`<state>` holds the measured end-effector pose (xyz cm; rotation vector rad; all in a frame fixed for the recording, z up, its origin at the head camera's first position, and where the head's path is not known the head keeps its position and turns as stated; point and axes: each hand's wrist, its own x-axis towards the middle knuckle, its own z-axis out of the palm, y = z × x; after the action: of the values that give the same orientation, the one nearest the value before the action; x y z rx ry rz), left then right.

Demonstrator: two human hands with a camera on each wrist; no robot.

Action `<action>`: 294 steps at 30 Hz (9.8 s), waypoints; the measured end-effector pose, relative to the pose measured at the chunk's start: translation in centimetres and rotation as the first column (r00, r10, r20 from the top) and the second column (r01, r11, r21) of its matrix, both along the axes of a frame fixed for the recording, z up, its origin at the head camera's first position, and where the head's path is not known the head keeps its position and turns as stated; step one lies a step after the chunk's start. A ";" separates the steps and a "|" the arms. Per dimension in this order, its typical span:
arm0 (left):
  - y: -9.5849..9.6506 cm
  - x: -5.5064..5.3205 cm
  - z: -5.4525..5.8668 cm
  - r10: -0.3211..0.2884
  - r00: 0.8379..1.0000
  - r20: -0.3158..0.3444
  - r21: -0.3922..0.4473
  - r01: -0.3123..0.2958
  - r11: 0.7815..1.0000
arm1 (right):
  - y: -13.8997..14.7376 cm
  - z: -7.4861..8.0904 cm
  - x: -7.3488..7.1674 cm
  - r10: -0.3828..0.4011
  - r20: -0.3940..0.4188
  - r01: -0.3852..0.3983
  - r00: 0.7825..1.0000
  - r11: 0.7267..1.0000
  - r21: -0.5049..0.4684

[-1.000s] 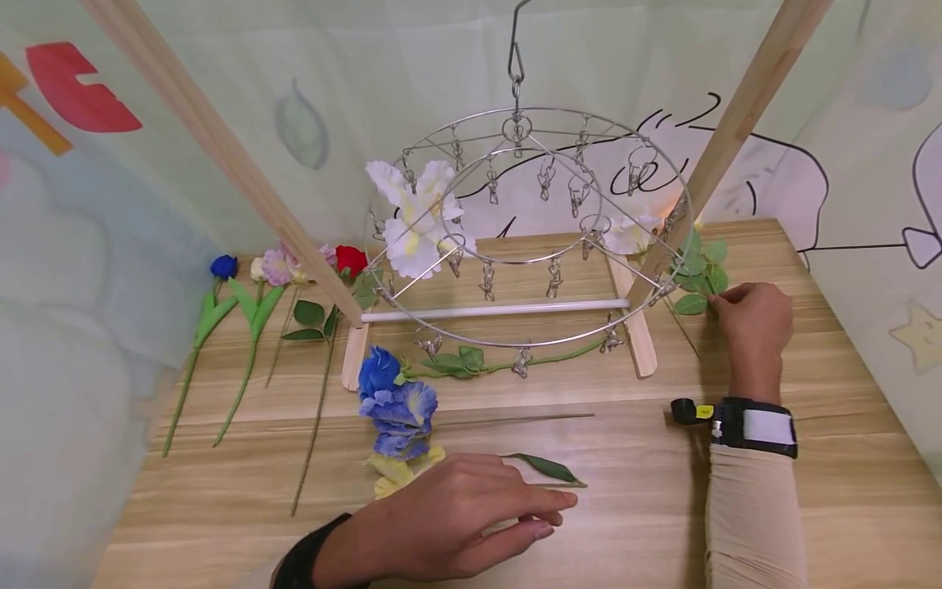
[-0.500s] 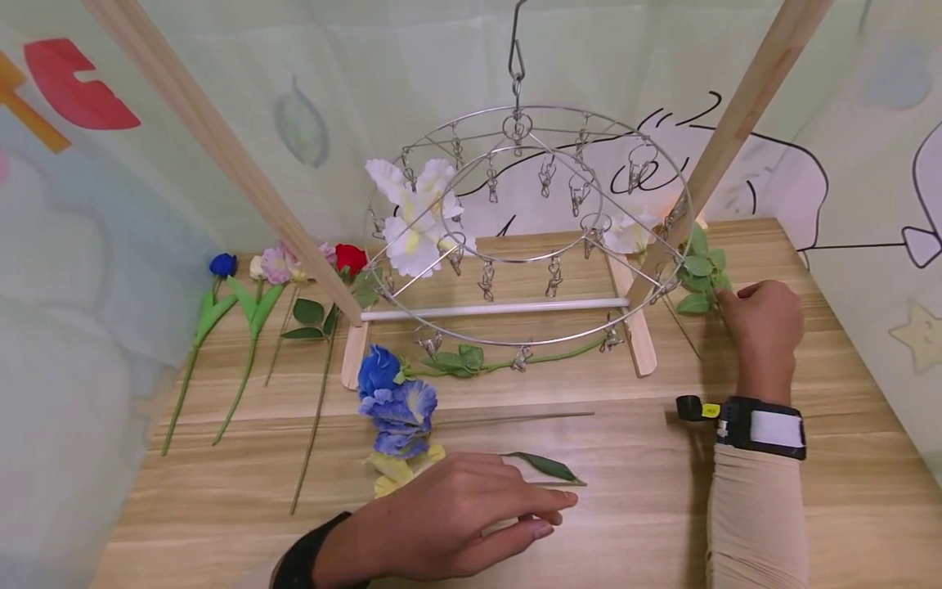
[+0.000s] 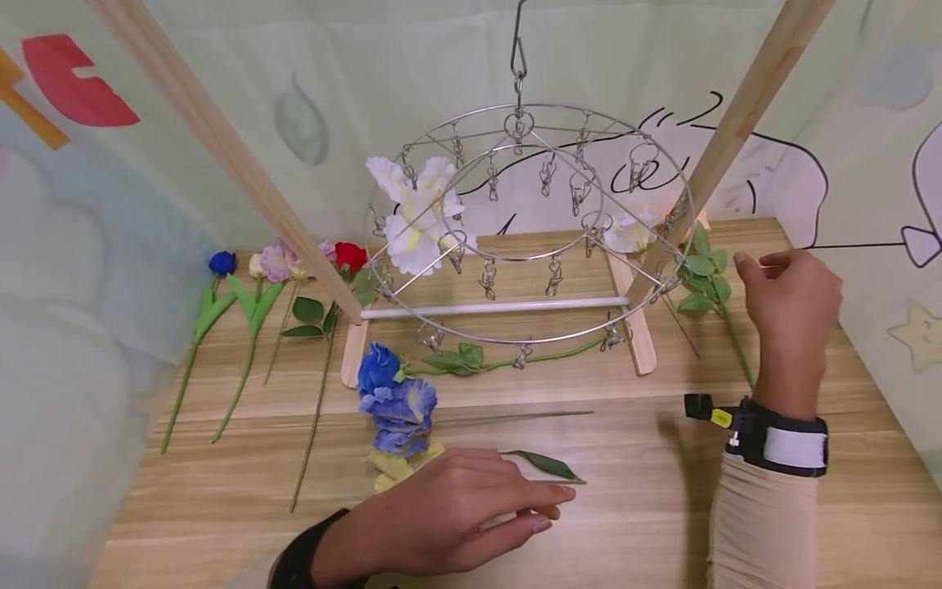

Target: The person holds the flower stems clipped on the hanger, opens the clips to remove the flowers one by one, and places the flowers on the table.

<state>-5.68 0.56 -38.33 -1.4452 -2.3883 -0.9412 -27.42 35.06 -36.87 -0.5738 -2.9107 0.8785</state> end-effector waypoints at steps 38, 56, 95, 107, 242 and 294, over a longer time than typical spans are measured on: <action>-9.4 -6.2 0.8 0.654 0.726 0.214 0.641 -0.609 0.467 | -8.9 6.2 8.2 0.181 -0.836 -0.363 0.518 0.931 -0.023; -13.3 -9.1 -2.0 0.727 0.523 0.445 0.155 -0.844 0.513 | -10.6 6.1 8.7 0.368 -0.855 -0.493 0.365 0.856 0.157; -14.2 -10.4 -3.0 0.666 0.553 0.499 0.065 -0.791 0.608 | -9.2 6.5 9.0 0.318 -0.738 -0.379 0.596 0.921 0.090; -14.5 -10.6 -3.0 0.674 0.505 0.540 -0.012 -0.795 0.606 | -9.8 6.8 9.1 0.266 -0.729 -0.344 0.631 0.938 0.045; -8.8 -2.3 4.1 0.475 0.878 0.063 0.084 -0.478 0.874 | -15.3 6.1 13.4 0.725 -0.669 -0.628 -0.167 0.445 0.639; -9.2 -1.7 4.4 0.511 0.843 0.166 -0.195 -0.480 0.855 | -15.2 6.0 13.1 0.753 -0.612 -0.627 -0.240 0.361 0.690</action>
<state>-7.42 -8.65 -33.92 -0.7045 -2.8322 -0.8262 -14.32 19.86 -30.91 1.4598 -1.7452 0.6013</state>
